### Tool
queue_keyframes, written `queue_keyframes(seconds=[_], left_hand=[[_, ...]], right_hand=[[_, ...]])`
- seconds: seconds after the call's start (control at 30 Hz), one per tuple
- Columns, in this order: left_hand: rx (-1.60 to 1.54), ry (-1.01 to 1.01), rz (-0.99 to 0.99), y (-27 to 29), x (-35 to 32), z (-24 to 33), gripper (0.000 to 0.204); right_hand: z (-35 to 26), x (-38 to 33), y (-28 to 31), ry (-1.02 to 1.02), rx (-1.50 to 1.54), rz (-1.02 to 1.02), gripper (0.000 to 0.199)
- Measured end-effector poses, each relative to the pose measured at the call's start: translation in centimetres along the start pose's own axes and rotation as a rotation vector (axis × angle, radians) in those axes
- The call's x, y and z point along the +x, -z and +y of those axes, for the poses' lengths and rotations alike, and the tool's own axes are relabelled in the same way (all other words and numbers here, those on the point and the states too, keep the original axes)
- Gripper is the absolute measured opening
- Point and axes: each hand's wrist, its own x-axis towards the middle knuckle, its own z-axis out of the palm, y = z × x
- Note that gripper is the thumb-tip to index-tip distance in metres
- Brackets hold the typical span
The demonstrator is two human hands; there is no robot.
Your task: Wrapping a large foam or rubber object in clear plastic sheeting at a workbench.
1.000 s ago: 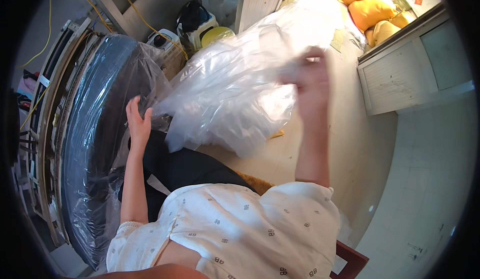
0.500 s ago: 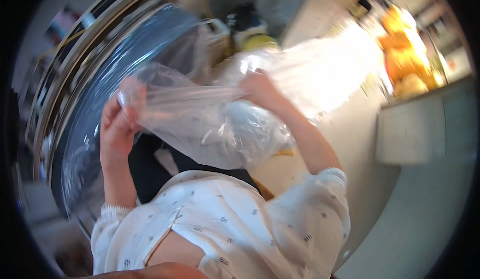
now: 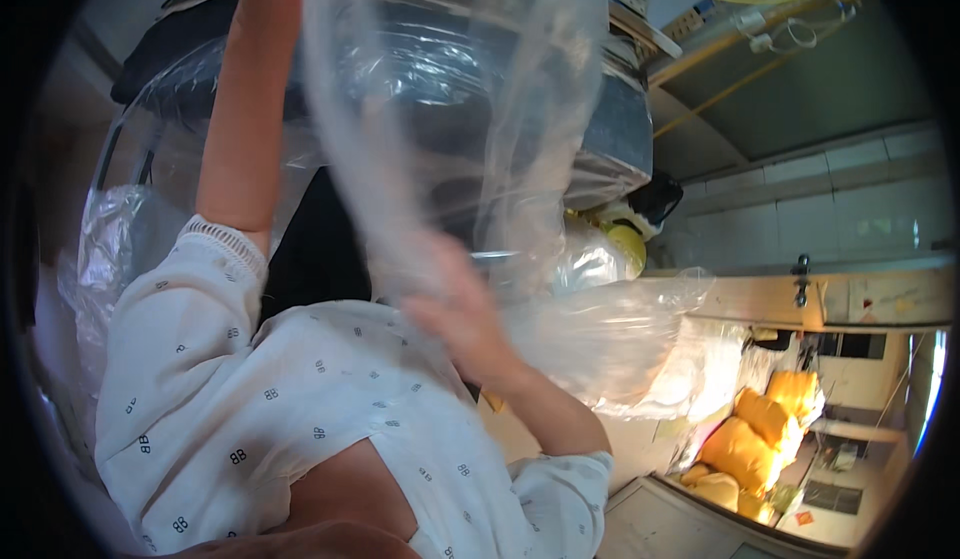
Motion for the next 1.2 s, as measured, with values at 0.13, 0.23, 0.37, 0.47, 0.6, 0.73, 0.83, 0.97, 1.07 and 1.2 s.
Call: queue_keyframes(seconds=[0.13, 0.23, 0.37, 0.47, 0.6, 0.73, 0.83, 0.97, 1.07, 1.2], left_hand=[[0.345, 0.178, 0.19, 9.6, -4.5, 3.3, 0.015], [0.685, 0.357, 0.392, 11.2, -15.2, 11.3, 0.015], [1.02, 0.496, 0.67, 17.2, -23.0, 18.7, 0.015], [1.232, 0.628, 0.545, 19.0, -25.8, 22.2, 0.016], [1.433, 0.873, 0.45, 21.2, -28.5, 25.8, 0.017], [1.368, 0.627, 0.53, 23.2, -24.1, 23.9, 0.022], [1.47, 0.549, 0.438, 24.8, -17.9, 20.0, 0.028], [2.139, 0.597, 0.329, 26.8, -13.3, 14.0, 0.039], [2.266, 0.484, 0.236, 28.0, -12.0, 12.0, 0.042], [1.991, 0.447, 0.338, 30.7, -11.3, 11.2, 0.034]], right_hand=[[2.1, 4.7, -8.6, -0.222, 0.295, -1.017, 0.076], [-3.2, 8.0, -10.7, 0.768, -0.384, -0.929, 0.052], [-9.0, 19.1, -10.2, 0.932, -0.43, -0.448, 0.033], [-9.1, 25.3, -6.3, 1.03, -1.42, -0.162, 0.065], [-6.5, 23.2, -4.5, 0.805, -1.686, -0.12, 0.068], [-5.9, 22.4, -4.3, 0.752, -1.704, -0.129, 0.067], [-6.0, 22.6, -4.6, 0.727, -1.757, -0.103, 0.067], [-6.0, 22.6, -4.7, 0.734, -1.77, -0.116, 0.067], [-6.7, 22.3, -4.6, 0.745, -1.7, -0.126, 0.061], [-8.1, 22.5, -4.0, 0.894, -1.321, -0.036, 0.041]])
